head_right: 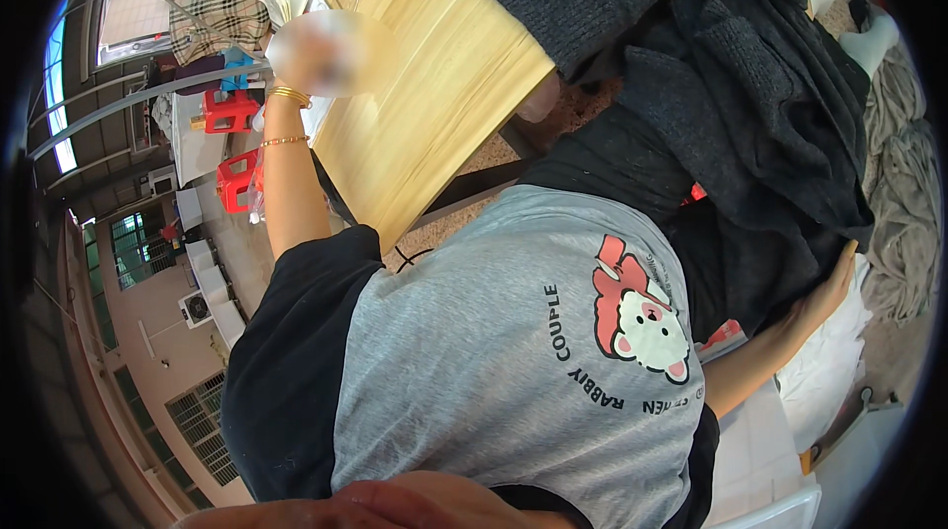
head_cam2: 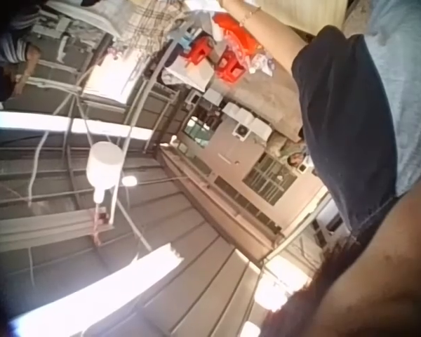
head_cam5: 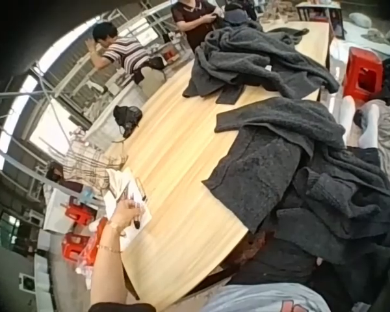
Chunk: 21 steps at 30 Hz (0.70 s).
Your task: Buttoning garments in a garment factory.
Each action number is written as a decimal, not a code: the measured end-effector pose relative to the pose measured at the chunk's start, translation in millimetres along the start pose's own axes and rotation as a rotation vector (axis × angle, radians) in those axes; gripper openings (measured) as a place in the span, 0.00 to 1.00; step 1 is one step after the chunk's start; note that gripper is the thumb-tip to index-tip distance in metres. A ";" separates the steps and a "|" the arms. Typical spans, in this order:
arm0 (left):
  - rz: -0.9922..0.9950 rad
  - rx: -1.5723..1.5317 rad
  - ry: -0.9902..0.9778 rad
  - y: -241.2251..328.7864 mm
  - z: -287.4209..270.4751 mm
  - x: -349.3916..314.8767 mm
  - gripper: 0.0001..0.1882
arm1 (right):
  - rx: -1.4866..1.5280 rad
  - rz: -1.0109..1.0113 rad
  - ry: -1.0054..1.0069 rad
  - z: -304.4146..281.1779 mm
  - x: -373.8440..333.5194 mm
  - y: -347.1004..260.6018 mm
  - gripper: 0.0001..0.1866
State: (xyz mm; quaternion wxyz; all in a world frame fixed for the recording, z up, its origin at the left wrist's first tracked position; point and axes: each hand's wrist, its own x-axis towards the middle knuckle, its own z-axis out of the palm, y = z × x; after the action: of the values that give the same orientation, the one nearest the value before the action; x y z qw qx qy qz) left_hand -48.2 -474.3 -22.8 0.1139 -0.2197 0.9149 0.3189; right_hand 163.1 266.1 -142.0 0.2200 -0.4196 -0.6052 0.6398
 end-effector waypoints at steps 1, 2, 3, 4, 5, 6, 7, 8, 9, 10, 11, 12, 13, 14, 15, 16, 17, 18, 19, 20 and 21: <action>-0.041 -0.004 -0.061 2.6 -2.9 1.8 0.12 | 0.001 -0.001 0.002 0.0 -0.4 -0.5 0.28; -0.040 -0.003 -0.060 9.4 -3.9 0.1 0.12 | 0.002 -0.001 0.002 -0.2 -0.5 -0.6 0.28; -0.009 -0.129 0.011 17.1 -4.5 -0.9 0.10 | 0.002 -0.001 0.004 -0.8 -0.6 -0.7 0.29; 0.023 -0.255 0.080 26.4 -4.4 -1.5 0.09 | 0.004 -0.001 0.007 -2.2 -0.3 -0.2 0.29; 0.025 -0.255 0.081 35.7 -4.9 -1.2 0.09 | -0.007 -0.008 0.004 -3.9 0.9 1.0 0.29; 0.029 -0.214 0.195 44.2 -5.1 2.9 0.08 | -0.018 -0.016 0.000 -5.0 1.8 2.1 0.29; 0.034 -0.172 0.307 49.1 -4.9 10.4 0.07 | -0.017 -0.019 0.001 -6.5 3.1 4.1 0.29; 0.031 -0.164 0.339 38.3 -7.8 26.0 0.08 | -0.038 -0.034 -0.002 -7.3 5.7 6.9 0.30; 0.033 -0.166 0.340 36.4 -6.8 36.1 0.08 | -0.059 -0.049 0.000 -7.9 6.5 7.7 0.30; -0.002 -0.057 0.348 34.0 -6.2 45.0 0.09 | -0.058 -0.051 0.000 -8.5 6.8 7.9 0.30; -0.034 0.053 0.350 37.7 -3.8 49.7 0.10 | -0.064 -0.047 0.009 -8.8 5.6 7.5 0.30; -0.030 0.051 0.348 40.1 -1.5 53.1 0.10 | -0.071 -0.042 0.017 -8.6 4.2 6.9 0.30; -0.061 0.121 0.334 43.2 1.7 56.0 0.15 | -0.079 -0.037 0.024 -7.8 2.6 5.8 0.30; -0.096 0.190 0.323 45.3 3.7 54.8 0.19 | -0.086 -0.033 0.024 -6.3 1.2 4.4 0.31; -0.132 0.259 0.313 45.5 4.5 53.6 0.24 | -0.094 -0.029 0.024 -4.4 -0.1 2.7 0.31; -0.118 0.267 0.314 29.6 1.3 69.2 0.29 | -0.103 -0.025 0.021 -2.0 -1.5 0.8 0.31; -0.123 0.263 0.317 30.5 2.1 73.9 0.29 | -0.113 -0.021 0.019 0.6 -3.1 -1.2 0.31; -0.135 0.268 0.336 30.2 2.8 76.9 0.29 | -0.123 -0.018 0.014 3.5 -4.5 -3.2 0.31; -0.147 0.272 0.356 28.0 3.2 77.5 0.28 | -0.125 -0.022 0.005 6.6 -6.7 -5.6 0.31; -0.159 0.247 0.369 33.8 5.3 73.6 0.29 | -0.123 -0.005 0.025 9.5 -9.5 -9.1 0.32; -0.167 0.239 0.374 29.8 5.6 77.1 0.29 | -0.121 0.012 0.044 11.2 -10.3 -11.7 0.32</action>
State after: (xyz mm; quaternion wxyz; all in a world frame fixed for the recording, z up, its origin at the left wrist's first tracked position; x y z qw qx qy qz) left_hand -129.6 -475.3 -38.1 -0.0064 -0.3349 0.9300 0.1514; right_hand 157.2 253.4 -128.9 0.2038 -0.4497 -0.6352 0.5940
